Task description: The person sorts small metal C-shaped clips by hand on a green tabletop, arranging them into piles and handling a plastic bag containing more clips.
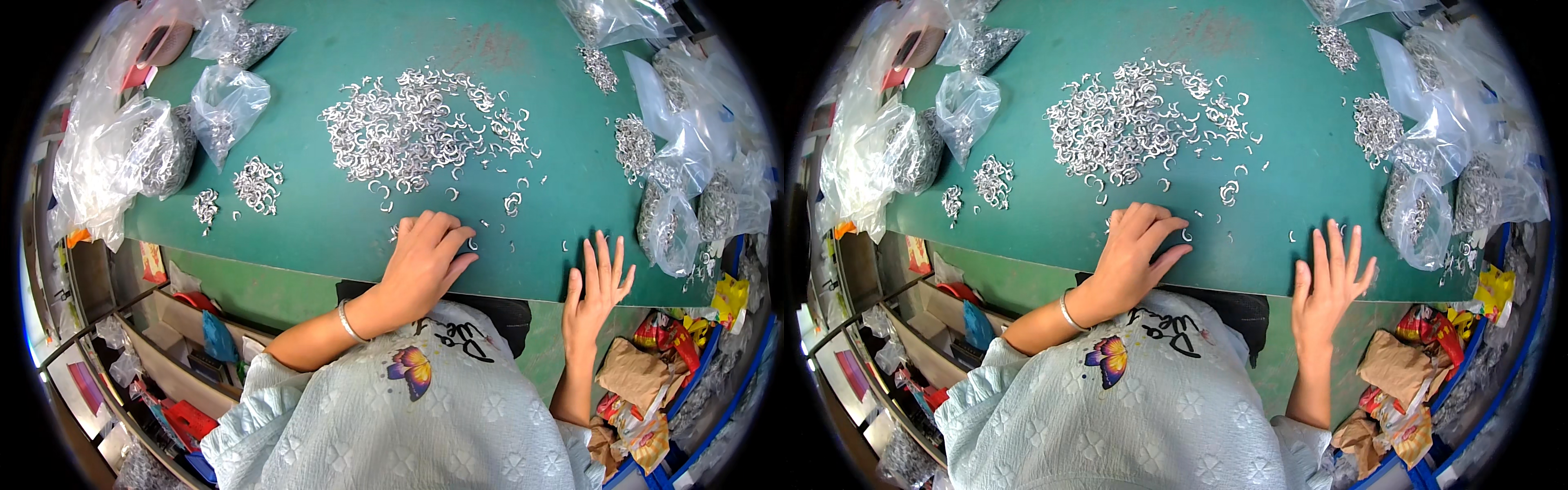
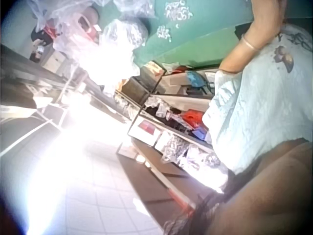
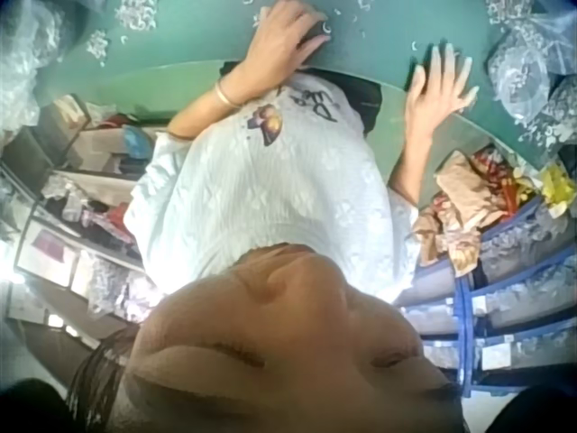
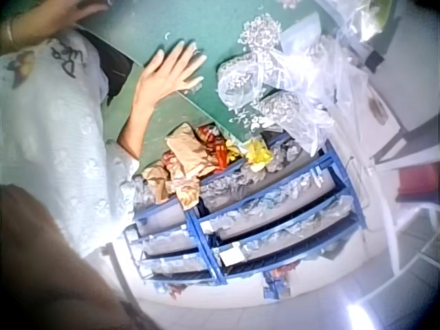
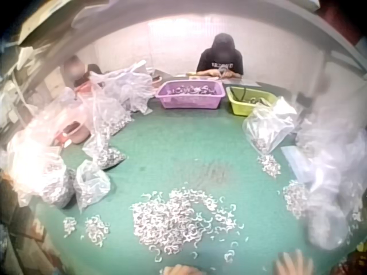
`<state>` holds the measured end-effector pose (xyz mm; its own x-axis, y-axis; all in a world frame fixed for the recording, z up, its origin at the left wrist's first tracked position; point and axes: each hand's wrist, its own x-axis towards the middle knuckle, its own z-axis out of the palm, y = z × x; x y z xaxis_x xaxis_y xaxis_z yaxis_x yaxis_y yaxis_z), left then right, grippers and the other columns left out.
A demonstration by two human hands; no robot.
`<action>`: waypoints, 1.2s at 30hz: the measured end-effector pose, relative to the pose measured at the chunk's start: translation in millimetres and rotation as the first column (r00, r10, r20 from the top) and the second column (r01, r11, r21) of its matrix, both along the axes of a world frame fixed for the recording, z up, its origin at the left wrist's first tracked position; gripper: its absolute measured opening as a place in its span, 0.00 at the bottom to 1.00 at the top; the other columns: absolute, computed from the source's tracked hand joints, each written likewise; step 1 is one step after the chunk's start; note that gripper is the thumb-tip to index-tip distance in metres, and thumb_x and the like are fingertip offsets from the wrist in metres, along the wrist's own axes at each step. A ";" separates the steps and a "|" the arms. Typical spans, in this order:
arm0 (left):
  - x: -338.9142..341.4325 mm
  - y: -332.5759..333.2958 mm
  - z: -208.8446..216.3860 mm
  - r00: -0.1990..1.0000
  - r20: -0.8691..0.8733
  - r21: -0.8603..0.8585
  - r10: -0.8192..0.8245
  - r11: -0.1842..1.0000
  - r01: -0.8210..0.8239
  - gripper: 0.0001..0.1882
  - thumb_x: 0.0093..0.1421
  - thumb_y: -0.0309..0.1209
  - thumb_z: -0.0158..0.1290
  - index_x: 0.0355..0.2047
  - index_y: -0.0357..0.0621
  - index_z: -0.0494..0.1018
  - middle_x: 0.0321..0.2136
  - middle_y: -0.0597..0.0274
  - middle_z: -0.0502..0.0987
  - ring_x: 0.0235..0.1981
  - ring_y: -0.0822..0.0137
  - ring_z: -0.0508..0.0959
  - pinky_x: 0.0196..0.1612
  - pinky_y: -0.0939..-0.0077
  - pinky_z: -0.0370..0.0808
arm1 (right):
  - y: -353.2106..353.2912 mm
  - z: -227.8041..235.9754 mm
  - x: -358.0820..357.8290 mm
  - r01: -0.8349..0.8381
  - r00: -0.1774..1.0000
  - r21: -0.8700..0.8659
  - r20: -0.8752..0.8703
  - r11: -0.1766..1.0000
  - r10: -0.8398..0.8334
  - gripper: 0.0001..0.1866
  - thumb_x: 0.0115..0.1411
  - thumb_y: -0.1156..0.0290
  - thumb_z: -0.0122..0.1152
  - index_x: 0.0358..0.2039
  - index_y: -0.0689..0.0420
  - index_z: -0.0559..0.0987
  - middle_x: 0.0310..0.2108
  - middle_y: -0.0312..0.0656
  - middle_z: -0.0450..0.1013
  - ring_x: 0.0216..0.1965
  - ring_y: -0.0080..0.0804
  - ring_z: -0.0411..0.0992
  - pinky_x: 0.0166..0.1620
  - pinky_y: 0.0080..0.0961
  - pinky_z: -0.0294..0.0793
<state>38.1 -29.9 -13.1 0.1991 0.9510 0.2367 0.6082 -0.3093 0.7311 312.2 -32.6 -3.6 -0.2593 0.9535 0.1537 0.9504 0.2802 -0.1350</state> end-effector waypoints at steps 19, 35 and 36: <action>-3.7 4.1 3.4 0.999 -0.039 0.080 -0.011 0.997 0.014 0.09 0.52 0.24 0.63 0.34 0.42 0.77 0.31 0.63 0.72 0.33 0.62 0.71 0.37 0.68 0.63 | 37.9 8.1 -74.9 -0.314 0.944 -0.242 -0.179 0.918 0.276 0.33 0.56 0.66 0.63 0.63 0.58 0.67 0.68 0.43 0.55 0.70 0.49 0.49 0.67 0.61 0.42; 1.4 0.7 -1.4 0.996 0.006 0.050 -0.089 0.995 0.088 0.10 0.51 0.20 0.61 0.35 0.40 0.75 0.37 0.61 0.74 0.36 0.61 0.73 0.38 0.69 0.64 | 20.1 13.8 -37.4 -0.212 0.960 -0.153 -0.220 0.965 0.175 0.22 0.63 0.62 0.56 0.54 0.60 0.75 0.61 0.43 0.67 0.67 0.48 0.57 0.67 0.56 0.43; 1.3 0.0 -3.0 0.996 0.008 0.052 -0.091 0.995 0.090 0.10 0.51 0.20 0.61 0.35 0.40 0.75 0.37 0.61 0.74 0.36 0.61 0.73 0.37 0.69 0.64 | 18.4 14.1 -34.9 -0.201 0.958 -0.128 -0.234 0.971 0.168 0.22 0.63 0.62 0.56 0.55 0.60 0.75 0.61 0.43 0.67 0.68 0.48 0.56 0.67 0.56 0.42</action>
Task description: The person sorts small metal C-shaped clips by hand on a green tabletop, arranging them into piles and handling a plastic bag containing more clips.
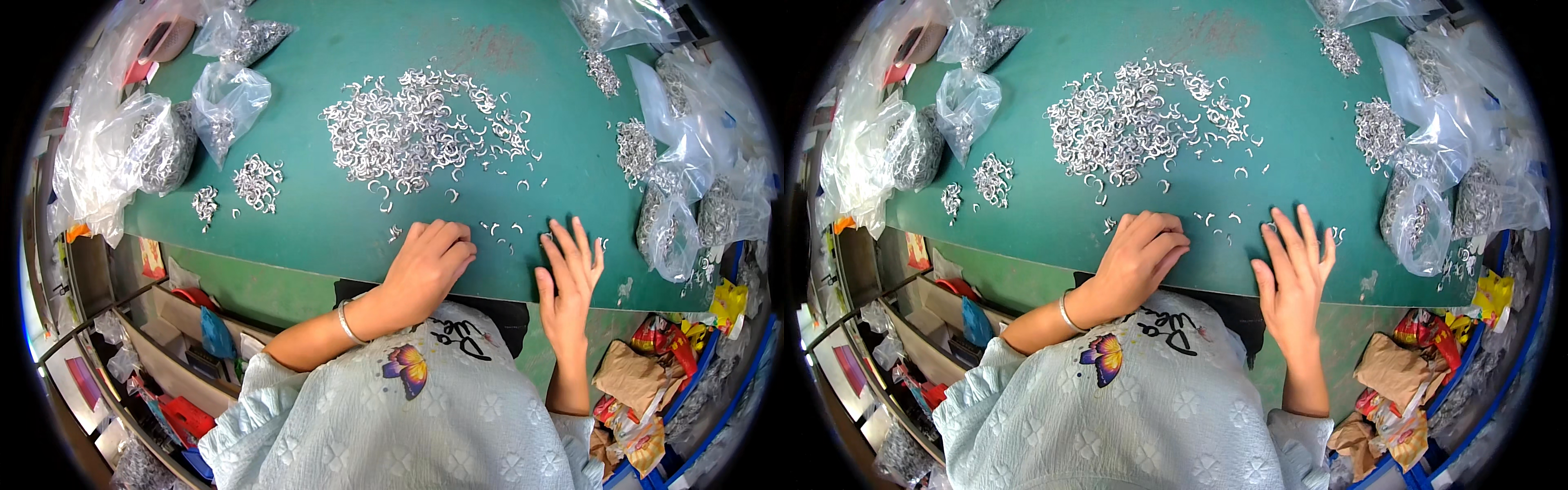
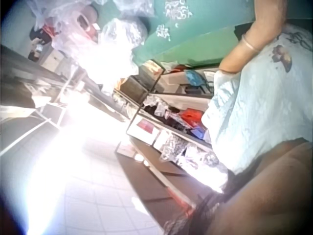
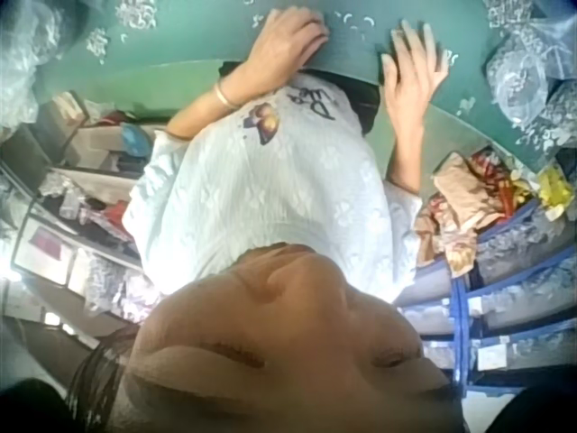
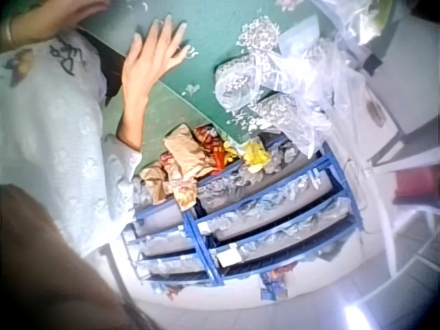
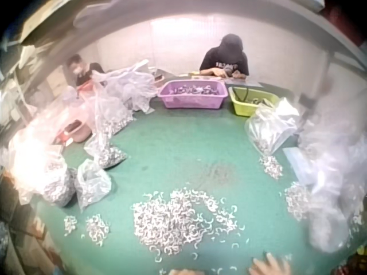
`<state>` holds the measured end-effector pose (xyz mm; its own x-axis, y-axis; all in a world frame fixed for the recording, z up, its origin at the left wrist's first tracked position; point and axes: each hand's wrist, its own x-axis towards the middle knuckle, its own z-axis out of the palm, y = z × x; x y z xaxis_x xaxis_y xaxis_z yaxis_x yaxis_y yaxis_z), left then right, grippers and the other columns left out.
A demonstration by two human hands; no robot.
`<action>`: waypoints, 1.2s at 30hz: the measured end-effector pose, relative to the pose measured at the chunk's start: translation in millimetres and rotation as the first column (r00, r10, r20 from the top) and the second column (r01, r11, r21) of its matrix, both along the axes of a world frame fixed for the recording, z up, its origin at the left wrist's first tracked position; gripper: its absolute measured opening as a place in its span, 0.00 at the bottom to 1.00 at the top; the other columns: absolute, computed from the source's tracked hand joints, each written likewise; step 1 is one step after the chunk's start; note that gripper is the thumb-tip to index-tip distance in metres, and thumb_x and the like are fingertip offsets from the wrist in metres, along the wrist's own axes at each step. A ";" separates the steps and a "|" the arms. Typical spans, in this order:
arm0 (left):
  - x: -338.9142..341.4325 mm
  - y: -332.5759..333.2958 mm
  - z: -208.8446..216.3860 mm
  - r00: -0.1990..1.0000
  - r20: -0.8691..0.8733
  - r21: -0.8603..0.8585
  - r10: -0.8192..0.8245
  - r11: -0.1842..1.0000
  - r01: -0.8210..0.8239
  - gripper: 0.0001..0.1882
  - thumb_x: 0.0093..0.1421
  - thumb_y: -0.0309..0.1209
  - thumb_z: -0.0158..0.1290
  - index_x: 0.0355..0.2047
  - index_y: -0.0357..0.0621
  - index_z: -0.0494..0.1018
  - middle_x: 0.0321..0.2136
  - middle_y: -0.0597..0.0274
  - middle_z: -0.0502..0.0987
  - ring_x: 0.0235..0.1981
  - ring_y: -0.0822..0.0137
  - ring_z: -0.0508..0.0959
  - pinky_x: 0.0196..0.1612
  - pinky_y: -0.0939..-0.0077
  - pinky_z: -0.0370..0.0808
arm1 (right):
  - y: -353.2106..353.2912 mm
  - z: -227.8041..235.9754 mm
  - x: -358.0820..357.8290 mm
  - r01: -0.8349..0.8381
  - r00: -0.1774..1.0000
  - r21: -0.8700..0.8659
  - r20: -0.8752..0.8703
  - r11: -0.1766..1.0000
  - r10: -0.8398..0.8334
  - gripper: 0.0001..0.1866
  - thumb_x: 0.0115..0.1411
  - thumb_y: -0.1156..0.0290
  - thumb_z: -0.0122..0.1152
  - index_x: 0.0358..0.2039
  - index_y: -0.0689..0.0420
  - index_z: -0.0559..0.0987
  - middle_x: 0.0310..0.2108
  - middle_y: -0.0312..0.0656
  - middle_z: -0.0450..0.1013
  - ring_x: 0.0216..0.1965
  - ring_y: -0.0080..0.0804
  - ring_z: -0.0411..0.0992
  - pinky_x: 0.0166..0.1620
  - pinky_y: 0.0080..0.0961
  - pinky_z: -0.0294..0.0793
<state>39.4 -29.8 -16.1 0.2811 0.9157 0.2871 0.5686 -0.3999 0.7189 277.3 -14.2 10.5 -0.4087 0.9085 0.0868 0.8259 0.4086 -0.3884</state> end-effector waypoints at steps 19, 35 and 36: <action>-7.4 -5.6 2.4 0.998 0.010 0.001 0.064 0.998 -0.064 0.12 0.52 0.19 0.60 0.38 0.39 0.76 0.37 0.59 0.75 0.35 0.60 0.74 0.37 0.68 0.66 | -20.3 -1.5 -43.7 -0.238 0.970 -0.130 0.011 0.963 0.242 0.31 0.49 0.58 0.68 0.55 0.51 0.76 0.64 0.44 0.61 0.68 0.53 0.51 0.64 0.65 0.42; -18.6 -21.4 4.6 0.983 0.003 -0.020 0.181 0.983 -0.181 0.15 0.50 0.17 0.60 0.40 0.40 0.77 0.36 0.60 0.75 0.34 0.60 0.74 0.37 0.68 0.67 | -31.3 -9.4 -31.3 -0.096 0.994 -0.031 -0.063 0.995 0.094 0.24 0.58 0.61 0.59 0.55 0.54 0.77 0.62 0.45 0.65 0.69 0.53 0.53 0.66 0.63 0.36; -19.3 -20.9 5.0 0.983 0.001 -0.012 0.182 0.983 -0.182 0.15 0.50 0.17 0.60 0.40 0.40 0.77 0.36 0.60 0.75 0.34 0.60 0.74 0.37 0.68 0.67 | -31.8 -9.1 -27.7 -0.052 0.996 0.011 -0.074 0.999 0.053 0.23 0.59 0.62 0.59 0.54 0.54 0.77 0.61 0.45 0.66 0.68 0.53 0.54 0.66 0.62 0.35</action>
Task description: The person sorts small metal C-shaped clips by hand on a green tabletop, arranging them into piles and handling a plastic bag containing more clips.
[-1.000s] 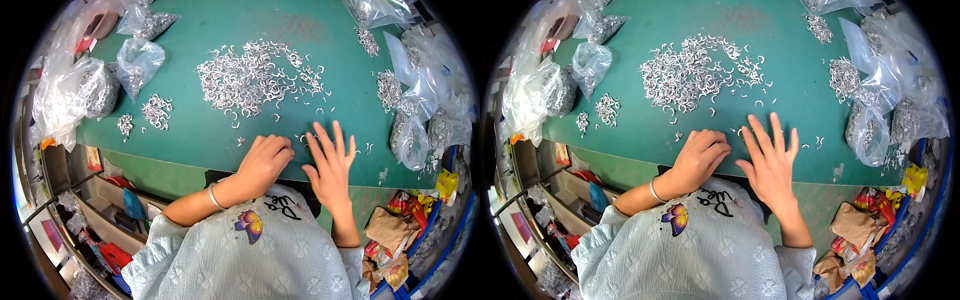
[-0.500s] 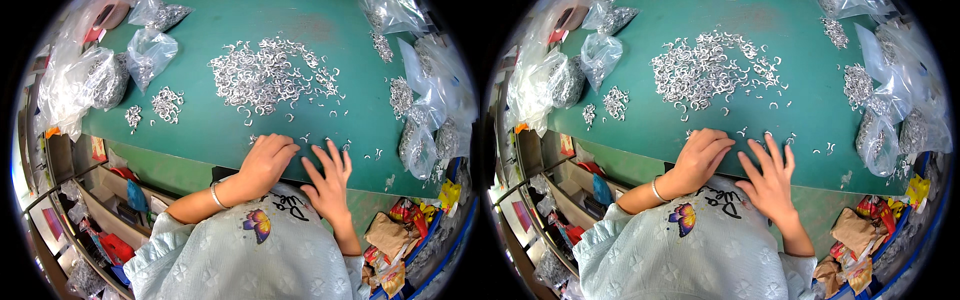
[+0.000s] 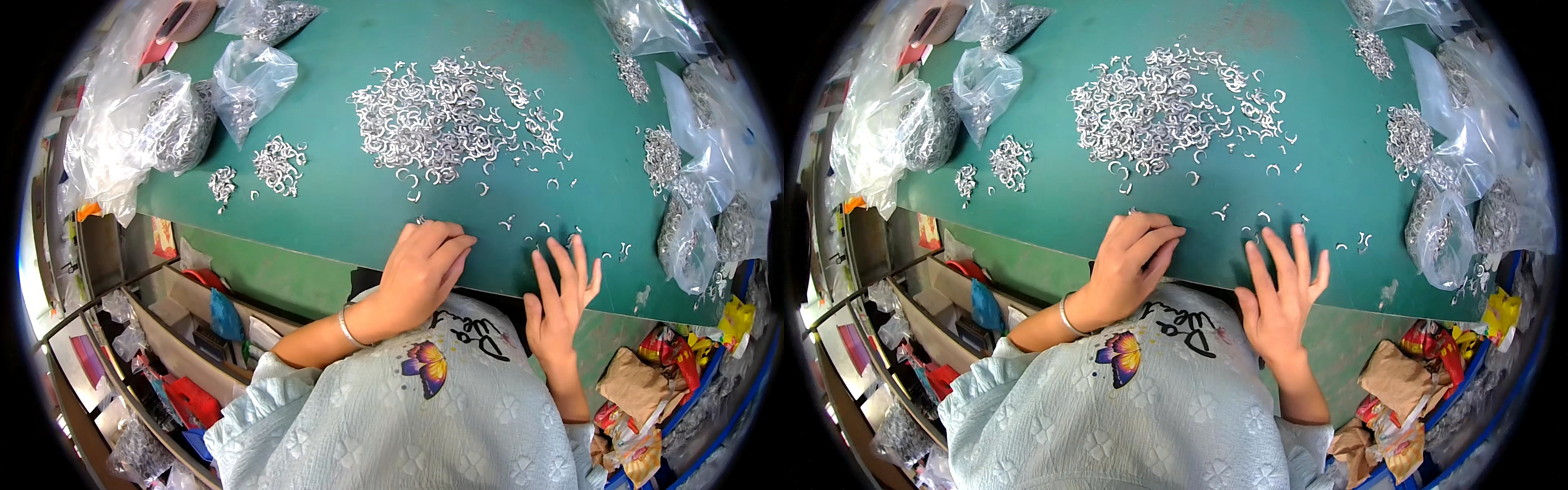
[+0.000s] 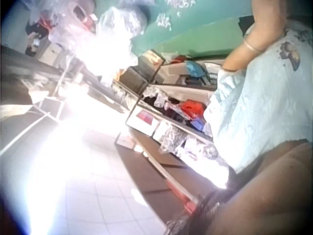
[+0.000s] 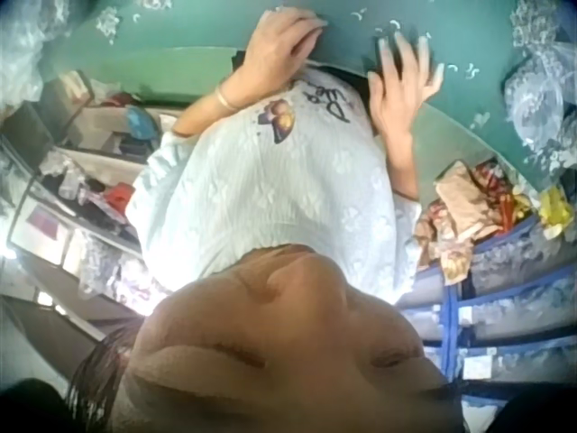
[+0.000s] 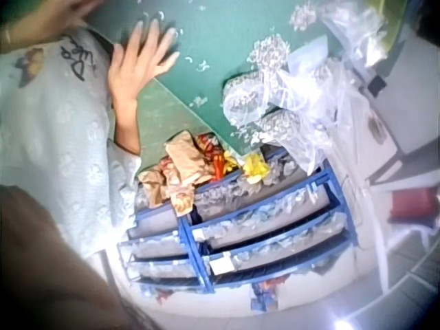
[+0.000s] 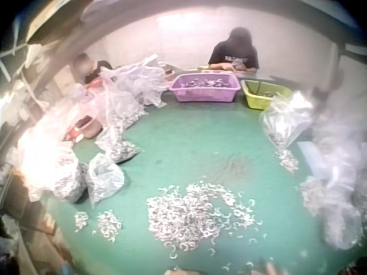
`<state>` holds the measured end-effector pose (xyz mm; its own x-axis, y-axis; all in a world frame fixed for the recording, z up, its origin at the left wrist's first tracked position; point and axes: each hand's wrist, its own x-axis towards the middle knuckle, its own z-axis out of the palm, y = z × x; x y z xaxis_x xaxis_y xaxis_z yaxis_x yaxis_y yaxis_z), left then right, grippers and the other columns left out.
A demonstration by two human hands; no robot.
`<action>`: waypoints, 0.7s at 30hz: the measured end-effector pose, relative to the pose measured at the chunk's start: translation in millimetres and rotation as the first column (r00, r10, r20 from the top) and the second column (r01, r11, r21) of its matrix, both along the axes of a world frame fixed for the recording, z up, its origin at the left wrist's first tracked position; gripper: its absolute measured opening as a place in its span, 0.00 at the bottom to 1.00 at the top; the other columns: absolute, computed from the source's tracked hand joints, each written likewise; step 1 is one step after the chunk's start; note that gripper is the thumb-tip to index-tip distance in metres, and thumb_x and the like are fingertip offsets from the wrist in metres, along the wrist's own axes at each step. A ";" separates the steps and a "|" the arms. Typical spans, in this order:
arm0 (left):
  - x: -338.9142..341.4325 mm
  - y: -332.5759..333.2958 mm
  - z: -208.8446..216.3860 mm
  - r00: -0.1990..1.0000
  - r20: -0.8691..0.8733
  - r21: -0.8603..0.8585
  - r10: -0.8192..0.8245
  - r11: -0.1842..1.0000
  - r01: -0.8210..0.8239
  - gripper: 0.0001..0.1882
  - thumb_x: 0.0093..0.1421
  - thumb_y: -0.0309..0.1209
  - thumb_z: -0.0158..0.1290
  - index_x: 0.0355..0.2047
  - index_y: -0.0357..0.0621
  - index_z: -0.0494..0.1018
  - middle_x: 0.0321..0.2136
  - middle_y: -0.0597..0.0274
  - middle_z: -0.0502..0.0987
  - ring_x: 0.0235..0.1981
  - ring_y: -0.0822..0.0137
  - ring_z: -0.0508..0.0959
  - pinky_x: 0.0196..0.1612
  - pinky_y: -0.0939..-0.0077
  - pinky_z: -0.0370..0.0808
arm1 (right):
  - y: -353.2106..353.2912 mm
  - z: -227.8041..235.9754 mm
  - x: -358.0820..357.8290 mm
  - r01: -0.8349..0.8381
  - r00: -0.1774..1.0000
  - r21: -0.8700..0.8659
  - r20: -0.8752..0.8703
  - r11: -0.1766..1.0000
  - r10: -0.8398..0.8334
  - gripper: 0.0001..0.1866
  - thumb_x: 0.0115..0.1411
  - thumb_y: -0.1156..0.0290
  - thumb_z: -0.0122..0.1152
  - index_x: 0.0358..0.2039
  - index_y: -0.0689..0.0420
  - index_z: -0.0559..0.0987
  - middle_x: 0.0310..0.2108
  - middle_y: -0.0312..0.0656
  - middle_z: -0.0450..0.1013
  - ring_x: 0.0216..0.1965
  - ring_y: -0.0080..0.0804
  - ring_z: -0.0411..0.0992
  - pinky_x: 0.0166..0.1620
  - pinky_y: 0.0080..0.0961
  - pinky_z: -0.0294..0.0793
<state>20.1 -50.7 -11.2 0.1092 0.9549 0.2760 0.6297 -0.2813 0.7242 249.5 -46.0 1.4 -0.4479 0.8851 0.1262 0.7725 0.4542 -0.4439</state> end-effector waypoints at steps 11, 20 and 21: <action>-4.8 1.9 3.4 0.997 -0.074 -0.013 0.002 1.000 -0.003 0.14 0.50 0.17 0.59 0.39 0.39 0.77 0.36 0.61 0.75 0.34 0.62 0.73 0.41 0.68 0.63 | -5.1 -5.8 13.2 0.175 0.984 0.044 0.013 0.984 -0.175 0.20 0.64 0.63 0.52 0.54 0.56 0.78 0.61 0.48 0.65 0.68 0.55 0.54 0.66 0.60 0.39; 2.8 5.8 2.9 0.997 -0.057 -0.010 -0.046 0.999 0.046 0.15 0.50 0.16 0.58 0.39 0.40 0.77 0.36 0.62 0.75 0.34 0.63 0.72 0.42 0.67 0.62 | 2.8 -6.1 22.7 0.218 0.958 0.067 0.173 0.974 -0.227 0.21 0.66 0.59 0.50 0.58 0.48 0.76 0.69 0.47 0.54 0.71 0.60 0.43 0.66 0.62 0.36; 3.0 5.5 1.5 0.997 -0.056 -0.011 -0.047 0.999 0.047 0.15 0.50 0.15 0.58 0.39 0.40 0.77 0.36 0.62 0.75 0.34 0.63 0.72 0.42 0.67 0.62 | 0.3 -6.8 26.5 0.217 0.961 0.073 0.159 0.973 -0.226 0.21 0.66 0.59 0.50 0.58 0.48 0.76 0.69 0.47 0.54 0.71 0.60 0.43 0.66 0.62 0.35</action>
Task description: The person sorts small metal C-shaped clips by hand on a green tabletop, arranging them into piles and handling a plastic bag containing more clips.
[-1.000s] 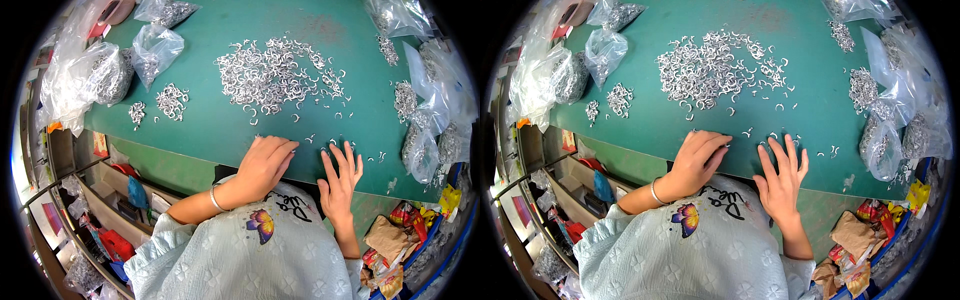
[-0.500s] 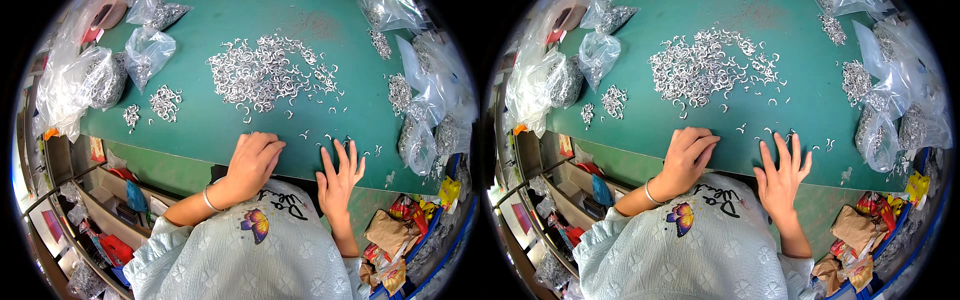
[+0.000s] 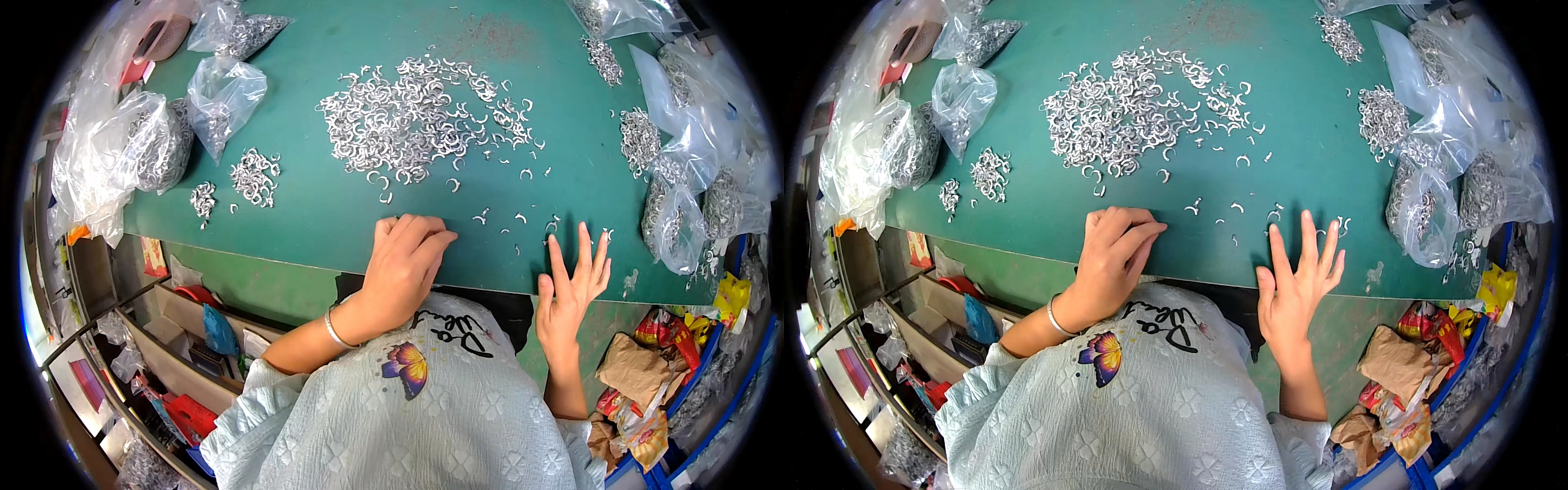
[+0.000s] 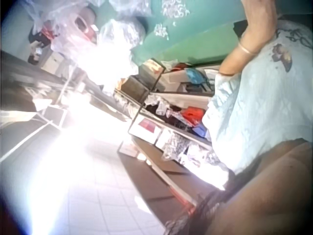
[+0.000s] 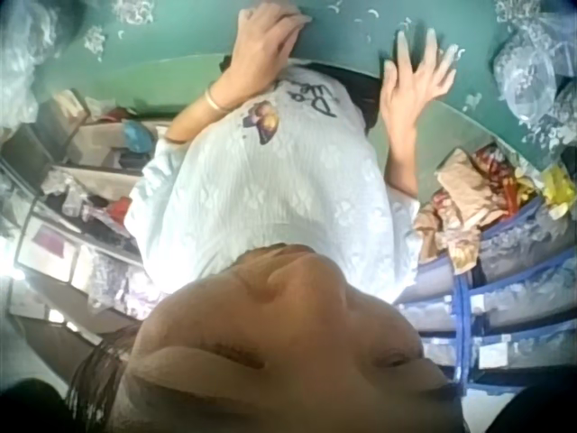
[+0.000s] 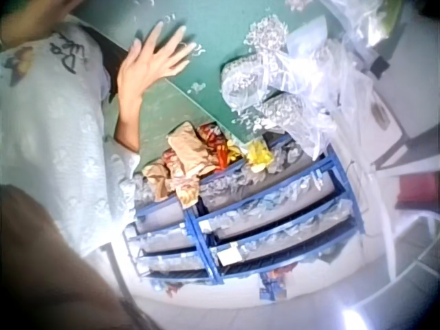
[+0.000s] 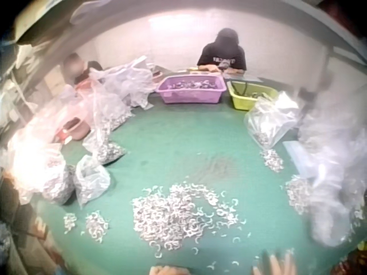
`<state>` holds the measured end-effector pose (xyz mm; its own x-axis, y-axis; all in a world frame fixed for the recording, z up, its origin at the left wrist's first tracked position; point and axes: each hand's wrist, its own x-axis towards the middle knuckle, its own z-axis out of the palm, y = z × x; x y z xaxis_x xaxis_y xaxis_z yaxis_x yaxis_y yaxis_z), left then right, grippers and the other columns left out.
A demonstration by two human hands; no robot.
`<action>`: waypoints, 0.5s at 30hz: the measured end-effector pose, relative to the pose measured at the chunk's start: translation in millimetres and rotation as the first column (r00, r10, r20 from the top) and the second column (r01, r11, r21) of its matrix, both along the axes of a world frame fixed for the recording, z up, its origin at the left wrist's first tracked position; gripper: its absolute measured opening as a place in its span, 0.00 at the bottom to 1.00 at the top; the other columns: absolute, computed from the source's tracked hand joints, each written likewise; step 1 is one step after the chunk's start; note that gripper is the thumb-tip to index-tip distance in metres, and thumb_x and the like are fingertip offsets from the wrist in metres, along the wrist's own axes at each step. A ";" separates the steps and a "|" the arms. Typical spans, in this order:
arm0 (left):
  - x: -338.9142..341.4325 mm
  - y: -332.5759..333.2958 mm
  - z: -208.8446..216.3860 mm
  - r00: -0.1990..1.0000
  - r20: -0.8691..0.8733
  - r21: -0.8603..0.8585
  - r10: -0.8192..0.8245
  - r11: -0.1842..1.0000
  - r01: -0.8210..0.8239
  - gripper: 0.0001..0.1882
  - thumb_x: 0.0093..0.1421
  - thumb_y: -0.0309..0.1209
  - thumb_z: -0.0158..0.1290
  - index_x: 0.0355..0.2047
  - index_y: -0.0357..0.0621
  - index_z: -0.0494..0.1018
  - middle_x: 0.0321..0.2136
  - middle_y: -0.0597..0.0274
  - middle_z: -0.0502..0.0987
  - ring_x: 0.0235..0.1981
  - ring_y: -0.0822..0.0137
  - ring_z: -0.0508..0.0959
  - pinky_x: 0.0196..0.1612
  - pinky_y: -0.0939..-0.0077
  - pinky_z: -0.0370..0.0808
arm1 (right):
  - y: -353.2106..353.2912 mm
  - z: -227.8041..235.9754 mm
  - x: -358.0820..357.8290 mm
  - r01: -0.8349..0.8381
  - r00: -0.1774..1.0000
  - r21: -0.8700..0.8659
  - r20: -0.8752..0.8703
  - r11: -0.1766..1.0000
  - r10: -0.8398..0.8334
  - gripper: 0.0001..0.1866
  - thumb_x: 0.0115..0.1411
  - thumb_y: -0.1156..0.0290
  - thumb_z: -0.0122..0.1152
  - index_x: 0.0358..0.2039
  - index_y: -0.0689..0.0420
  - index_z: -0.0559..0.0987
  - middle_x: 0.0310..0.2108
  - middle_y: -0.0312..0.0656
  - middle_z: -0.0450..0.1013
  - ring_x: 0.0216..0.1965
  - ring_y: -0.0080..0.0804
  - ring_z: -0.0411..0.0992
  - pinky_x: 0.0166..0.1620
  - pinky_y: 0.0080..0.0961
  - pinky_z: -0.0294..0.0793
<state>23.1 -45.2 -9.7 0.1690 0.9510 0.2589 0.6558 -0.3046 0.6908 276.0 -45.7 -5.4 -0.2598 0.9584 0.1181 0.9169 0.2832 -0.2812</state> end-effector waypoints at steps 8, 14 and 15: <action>3.2 3.8 0.4 1.000 0.006 0.002 -0.013 1.000 0.013 0.14 0.50 0.15 0.58 0.38 0.40 0.77 0.36 0.63 0.75 0.34 0.63 0.72 0.42 0.68 0.62 | -5.7 2.5 12.8 0.047 0.999 0.018 0.022 0.999 -0.048 0.20 0.68 0.55 0.46 0.56 0.44 0.78 0.68 0.46 0.56 0.71 0.58 0.45 0.65 0.64 0.36; 4.6 6.9 1.8 1.000 0.003 0.004 -0.022 1.000 0.022 0.14 0.50 0.16 0.59 0.38 0.40 0.77 0.36 0.63 0.75 0.34 0.63 0.72 0.42 0.68 0.62 | -3.2 -0.6 10.0 0.059 0.988 -0.010 0.143 0.998 -0.057 0.22 0.68 0.51 0.45 0.58 0.41 0.75 0.69 0.45 0.55 0.71 0.57 0.44 0.64 0.68 0.33; 3.8 6.0 1.7 1.000 -0.001 0.000 -0.015 1.000 0.015 0.14 0.50 0.16 0.59 0.38 0.40 0.77 0.36 0.62 0.75 0.35 0.63 0.72 0.42 0.68 0.62 | -2.7 -0.8 15.2 0.089 0.982 0.013 0.165 0.996 -0.090 0.23 0.68 0.51 0.44 0.59 0.41 0.75 0.69 0.44 0.55 0.71 0.58 0.44 0.64 0.68 0.33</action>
<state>26.8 -39.2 -8.0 0.1836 0.9484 0.2584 0.6521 -0.3142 0.6900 291.2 -48.4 -6.2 -0.1893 0.9781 0.0861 0.9723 0.1990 -0.1225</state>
